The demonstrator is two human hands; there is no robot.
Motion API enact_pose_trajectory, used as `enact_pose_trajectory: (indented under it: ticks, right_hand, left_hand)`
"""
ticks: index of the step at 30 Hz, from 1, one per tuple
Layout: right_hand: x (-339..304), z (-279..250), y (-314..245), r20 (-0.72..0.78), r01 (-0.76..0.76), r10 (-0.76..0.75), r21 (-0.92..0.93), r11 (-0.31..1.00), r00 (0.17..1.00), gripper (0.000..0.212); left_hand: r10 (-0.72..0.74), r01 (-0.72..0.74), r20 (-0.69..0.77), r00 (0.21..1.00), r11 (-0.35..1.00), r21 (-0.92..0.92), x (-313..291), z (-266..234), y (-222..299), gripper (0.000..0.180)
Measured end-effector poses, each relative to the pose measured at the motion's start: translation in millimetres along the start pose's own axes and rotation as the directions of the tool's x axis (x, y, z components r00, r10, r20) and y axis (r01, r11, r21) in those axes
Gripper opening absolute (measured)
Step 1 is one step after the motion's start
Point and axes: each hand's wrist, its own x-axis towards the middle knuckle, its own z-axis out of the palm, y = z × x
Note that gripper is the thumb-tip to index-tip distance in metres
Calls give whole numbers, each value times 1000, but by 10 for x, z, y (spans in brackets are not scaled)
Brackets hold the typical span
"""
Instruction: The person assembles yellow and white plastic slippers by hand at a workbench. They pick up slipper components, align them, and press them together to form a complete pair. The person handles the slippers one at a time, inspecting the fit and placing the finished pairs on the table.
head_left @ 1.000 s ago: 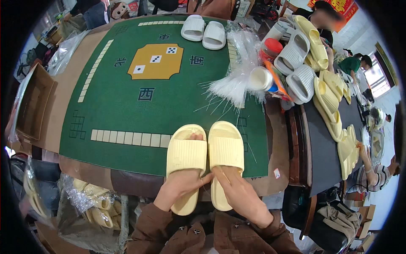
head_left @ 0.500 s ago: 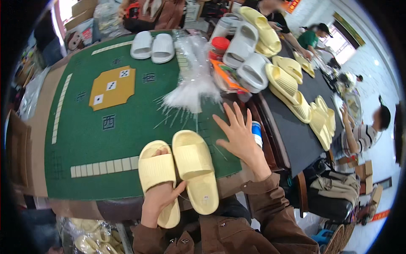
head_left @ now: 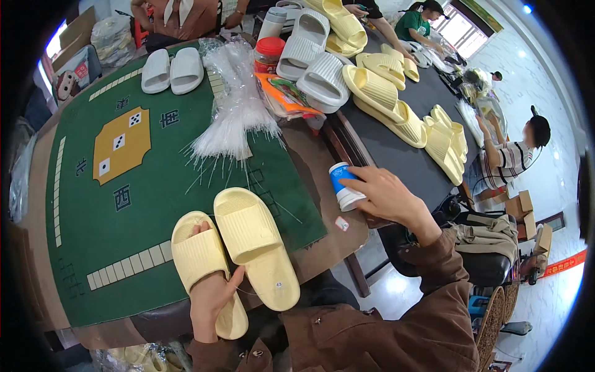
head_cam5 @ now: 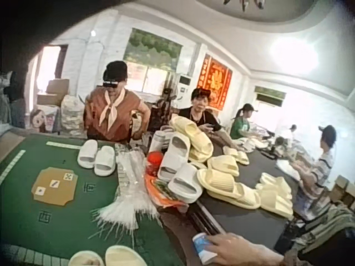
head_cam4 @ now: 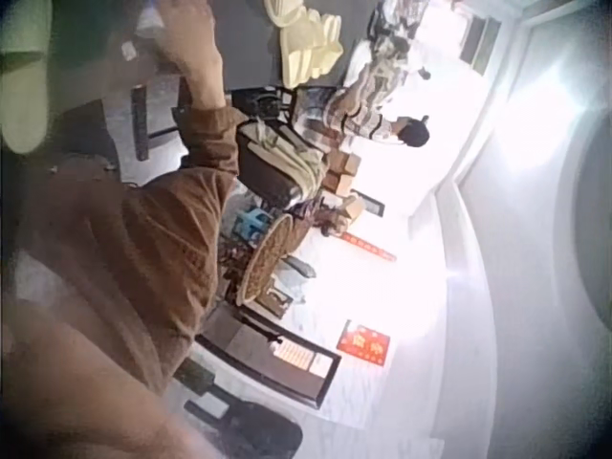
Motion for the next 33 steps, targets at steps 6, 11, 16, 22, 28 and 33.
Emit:
enact_pose_trajectory:
  ticks: [6,11,16,22,28,33]
  right_hand:
    - [228,270,324,238,249,-167,-372,894,957,61]
    - [406,396,271,476,388,-117,-522,760,871,65]
    - [513,567,470,445,378,-153,-476,794,882,60]
    - [731,456,508,542,532,-214,-541,651,813,49]
    - [861,245,370,701,411,-109,-279,868,705,69]
    - [864,346,476,800,96,-151,117,988,581,70]
  left_hand:
    - [43,-44,16,999,999,30,14,-44,25,97]
    - [25,-25,5,1000,999,-25,0,-77,20,99]
    - [40,-41,-19,999,998,-52,-5,-56,5,99]
    - [53,-53,2,999,999,9,6,-73,58,100]
    - [80,-79,-33,996,996,37,-17,-13,-31,95]
    - [88,-88,-33,996,996,-4,7,-39,21,95]
